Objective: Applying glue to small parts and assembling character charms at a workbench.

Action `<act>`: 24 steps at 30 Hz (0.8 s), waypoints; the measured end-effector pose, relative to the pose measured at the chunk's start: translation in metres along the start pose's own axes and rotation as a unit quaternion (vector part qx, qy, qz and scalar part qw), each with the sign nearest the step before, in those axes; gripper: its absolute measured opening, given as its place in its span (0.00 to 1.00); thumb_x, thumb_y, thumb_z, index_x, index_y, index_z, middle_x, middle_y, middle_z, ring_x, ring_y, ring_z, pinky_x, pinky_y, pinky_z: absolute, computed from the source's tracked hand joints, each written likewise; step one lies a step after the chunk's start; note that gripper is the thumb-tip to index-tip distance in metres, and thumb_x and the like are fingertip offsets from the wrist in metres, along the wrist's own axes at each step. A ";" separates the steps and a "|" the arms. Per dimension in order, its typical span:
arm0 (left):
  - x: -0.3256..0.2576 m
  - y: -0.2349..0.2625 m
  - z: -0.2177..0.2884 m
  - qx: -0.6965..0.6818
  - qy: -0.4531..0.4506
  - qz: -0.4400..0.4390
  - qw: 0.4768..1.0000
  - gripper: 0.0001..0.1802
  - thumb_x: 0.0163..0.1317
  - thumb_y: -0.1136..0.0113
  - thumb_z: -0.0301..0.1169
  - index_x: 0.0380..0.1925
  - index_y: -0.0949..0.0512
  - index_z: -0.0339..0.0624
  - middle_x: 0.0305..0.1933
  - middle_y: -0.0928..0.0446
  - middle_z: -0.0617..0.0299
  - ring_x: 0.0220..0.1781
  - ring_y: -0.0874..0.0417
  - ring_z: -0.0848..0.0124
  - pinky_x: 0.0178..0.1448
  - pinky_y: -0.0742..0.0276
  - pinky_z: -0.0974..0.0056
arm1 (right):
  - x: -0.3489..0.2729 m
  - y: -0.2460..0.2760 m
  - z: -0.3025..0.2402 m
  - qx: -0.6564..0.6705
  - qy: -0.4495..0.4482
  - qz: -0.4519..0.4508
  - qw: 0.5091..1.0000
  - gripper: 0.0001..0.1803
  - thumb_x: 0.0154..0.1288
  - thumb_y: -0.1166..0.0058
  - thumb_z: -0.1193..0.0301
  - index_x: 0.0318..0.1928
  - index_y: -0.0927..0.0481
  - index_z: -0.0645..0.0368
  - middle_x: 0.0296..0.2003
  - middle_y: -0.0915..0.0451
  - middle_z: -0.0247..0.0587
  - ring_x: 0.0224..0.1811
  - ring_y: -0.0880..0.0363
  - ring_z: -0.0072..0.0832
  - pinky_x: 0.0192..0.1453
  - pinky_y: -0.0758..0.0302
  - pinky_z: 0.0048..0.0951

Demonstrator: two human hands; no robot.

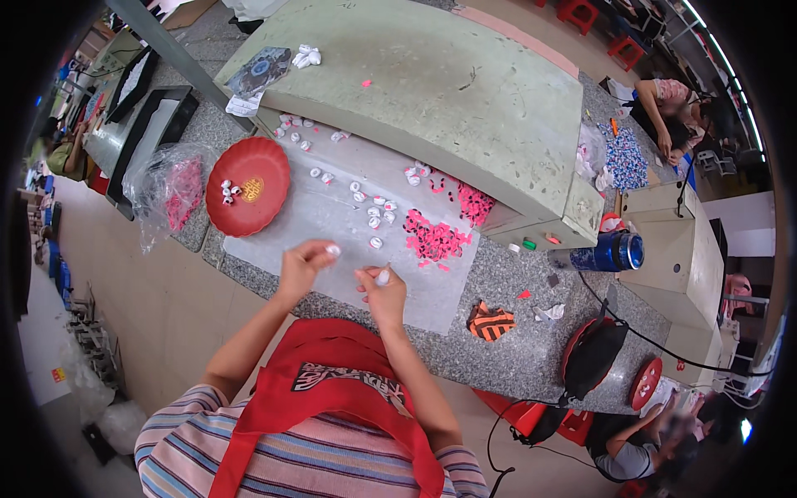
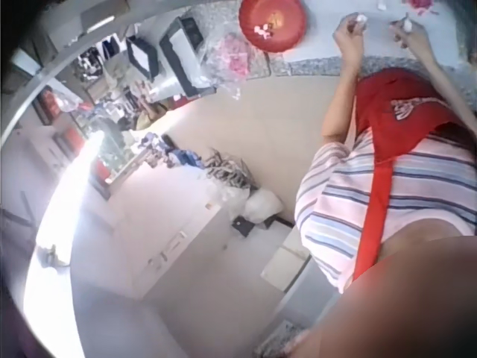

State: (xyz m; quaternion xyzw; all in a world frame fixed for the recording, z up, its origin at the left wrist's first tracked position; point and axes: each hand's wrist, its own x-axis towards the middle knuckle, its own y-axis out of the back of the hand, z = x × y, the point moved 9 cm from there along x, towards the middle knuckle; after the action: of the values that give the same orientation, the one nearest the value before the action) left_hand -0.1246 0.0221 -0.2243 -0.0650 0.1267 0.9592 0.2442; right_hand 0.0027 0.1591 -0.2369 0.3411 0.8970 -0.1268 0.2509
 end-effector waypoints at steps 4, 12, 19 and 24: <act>0.058 0.091 -0.004 0.157 -0.078 0.169 0.970 0.06 0.54 0.46 0.21 0.32 0.23 0.33 0.32 0.22 0.61 0.32 0.23 0.77 0.37 0.27 0.72 | 0.014 0.042 -0.017 0.014 0.042 0.037 0.998 0.08 0.50 0.42 0.73 0.28 0.27 0.63 0.27 0.23 0.38 0.20 0.26 0.20 0.18 0.32 0.18; 0.004 -0.041 0.053 -0.340 0.063 -0.107 0.932 0.10 0.57 0.50 0.23 0.40 0.29 0.35 0.39 0.24 0.54 0.41 0.21 0.61 0.43 0.23 0.65 | -0.011 0.118 -0.020 0.011 0.060 0.121 0.991 0.08 0.50 0.41 0.72 0.28 0.25 0.63 0.24 0.24 0.36 0.20 0.26 0.19 0.18 0.32 0.17; -0.059 -0.081 0.132 -0.430 0.105 -0.262 0.857 0.10 0.58 0.52 0.22 0.41 0.29 0.33 0.42 0.26 0.50 0.46 0.24 0.57 0.49 0.24 0.62 | -0.042 0.227 -0.002 -0.495 0.132 0.430 0.744 0.14 0.45 0.39 0.68 0.32 0.23 0.61 0.32 0.25 0.43 0.29 0.24 0.34 0.30 0.27 0.32; -0.069 -0.082 0.149 -0.422 0.053 -0.254 0.869 0.11 0.57 0.51 0.20 0.41 0.29 0.33 0.43 0.26 0.49 0.46 0.24 0.58 0.49 0.24 0.62 | -0.042 0.253 0.033 -0.497 0.099 0.434 0.745 0.12 0.46 0.40 0.69 0.32 0.23 0.59 0.32 0.24 0.42 0.29 0.24 0.33 0.28 0.28 0.32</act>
State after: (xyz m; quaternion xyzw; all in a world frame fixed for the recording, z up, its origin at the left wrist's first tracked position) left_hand -0.0336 0.1013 -0.0862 -0.2421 -0.2981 0.8214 0.4217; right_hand 0.2127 0.3094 -0.2562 0.5316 0.6076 0.4943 0.3224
